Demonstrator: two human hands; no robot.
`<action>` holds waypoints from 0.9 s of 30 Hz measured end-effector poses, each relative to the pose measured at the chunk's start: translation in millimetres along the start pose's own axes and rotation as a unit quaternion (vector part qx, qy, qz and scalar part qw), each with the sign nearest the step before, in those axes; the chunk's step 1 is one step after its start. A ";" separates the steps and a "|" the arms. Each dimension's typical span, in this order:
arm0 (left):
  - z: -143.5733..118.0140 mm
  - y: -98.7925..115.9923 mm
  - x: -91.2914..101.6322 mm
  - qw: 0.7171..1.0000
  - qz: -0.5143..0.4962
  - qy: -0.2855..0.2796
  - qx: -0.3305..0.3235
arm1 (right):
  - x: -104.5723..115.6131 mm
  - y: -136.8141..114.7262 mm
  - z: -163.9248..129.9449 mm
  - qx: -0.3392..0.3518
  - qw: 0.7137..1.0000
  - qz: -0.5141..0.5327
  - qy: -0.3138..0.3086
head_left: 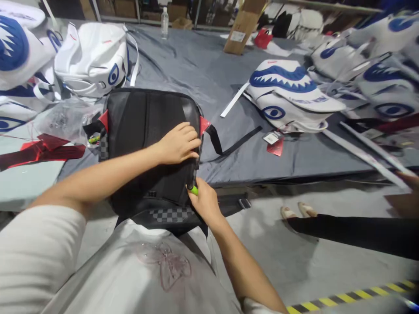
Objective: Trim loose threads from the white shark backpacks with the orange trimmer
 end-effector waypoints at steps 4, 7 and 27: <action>33.4 0.7 -17.5 0.992 0.023 -0.044 -0.119 | -1.7 6.9 -4.7 -0.023 1.000 0.018 0.004; 26.9 -7.9 -17.8 0.986 0.009 -0.048 -0.160 | -2.8 10.0 -1.1 -0.028 0.999 0.022 -0.001; -20.0 -26.9 -23.1 0.991 -0.111 0.056 0.045 | 86.6 -19.3 35.7 0.013 0.968 0.181 0.176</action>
Point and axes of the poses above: each hand's wrist, its own z-axis towards the middle knuckle, its own x-axis out of the back of the hand, y = z × x, the point moved 6 cm from there along z, towards the middle knuckle, and after that the axes turned 15 degrees about z, right-handed, at the moved point
